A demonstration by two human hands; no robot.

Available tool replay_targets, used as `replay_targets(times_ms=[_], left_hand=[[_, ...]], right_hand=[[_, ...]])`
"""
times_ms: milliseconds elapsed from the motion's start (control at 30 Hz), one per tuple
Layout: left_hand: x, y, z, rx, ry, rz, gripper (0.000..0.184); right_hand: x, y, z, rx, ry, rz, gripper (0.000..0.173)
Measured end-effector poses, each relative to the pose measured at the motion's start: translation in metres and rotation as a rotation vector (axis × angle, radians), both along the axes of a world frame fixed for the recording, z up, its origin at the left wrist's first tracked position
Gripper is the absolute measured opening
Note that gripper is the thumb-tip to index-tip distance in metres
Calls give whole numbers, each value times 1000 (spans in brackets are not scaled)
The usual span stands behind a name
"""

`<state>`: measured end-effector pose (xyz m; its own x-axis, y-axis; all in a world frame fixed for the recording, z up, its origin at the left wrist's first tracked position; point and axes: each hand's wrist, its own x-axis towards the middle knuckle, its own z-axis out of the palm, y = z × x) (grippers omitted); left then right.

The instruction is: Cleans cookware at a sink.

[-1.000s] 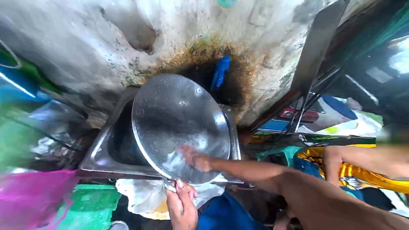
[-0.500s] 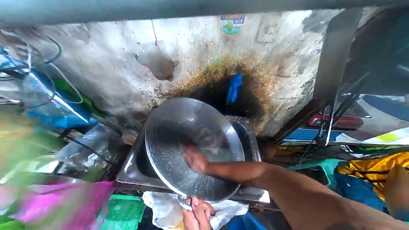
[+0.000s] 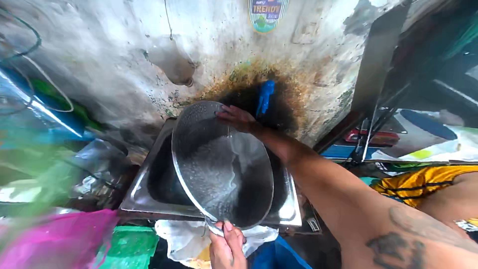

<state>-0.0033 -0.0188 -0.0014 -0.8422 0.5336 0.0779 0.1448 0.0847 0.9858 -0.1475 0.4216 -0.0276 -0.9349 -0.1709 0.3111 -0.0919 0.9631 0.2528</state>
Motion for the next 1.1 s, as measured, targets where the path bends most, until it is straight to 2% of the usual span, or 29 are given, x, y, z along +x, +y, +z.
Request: replay_targets(times_ms=[67,133,233,300,367,433,533,600,667,700,767,833,900,933,1000,1100], left_hand=[[1,-1,-2,-21,-14,-5,31],[-2,1,-3,15,-31,-1,32],[3,6,-5,95,-58,-18,28],[5,8,-5,112,-68,-30,27],[3,10,-5,113,-98,0,30],[0,10,-4,106,-144,44,29],[-8,9,1,117,-188,67,22],[-9,7,-1,143,-179,38,20],[-6,6,-3,142,-161,20,19],[-3,6,-4,124,-139,19,19],[3,4,-4,64,-99,38,24],[4,4,-2,74,-122,84,24],[-1,2,1,180,-196,91,20],[-3,1,-1,257,-221,77,18],[-9,-1,-7,336,-208,51,19],[-10,-1,-9,280,-210,7,28]], right_hand=[[38,-10,-31,-133,-94,-103,71],[91,-46,-75,-327,-158,-253,57],[158,-124,-122,-597,-343,-458,66],[178,-178,-111,-825,-434,-456,63],[182,-217,-86,-1027,-529,-331,62],[177,-251,-56,-1209,-531,-148,59],[138,-288,-22,-1529,-391,142,58],[86,-304,-14,-1703,-157,239,60],[14,-302,-14,-1609,157,139,56],[-26,-288,-17,-1446,276,10,54],[-90,-231,-25,-979,373,-242,61],[-110,-159,-45,-591,476,-346,60],[-91,-95,-94,-365,541,-297,60],[-62,-80,-106,-314,427,-344,65],[-1,-81,-114,-308,156,-543,74],[76,-129,-127,-453,-136,-741,72]])
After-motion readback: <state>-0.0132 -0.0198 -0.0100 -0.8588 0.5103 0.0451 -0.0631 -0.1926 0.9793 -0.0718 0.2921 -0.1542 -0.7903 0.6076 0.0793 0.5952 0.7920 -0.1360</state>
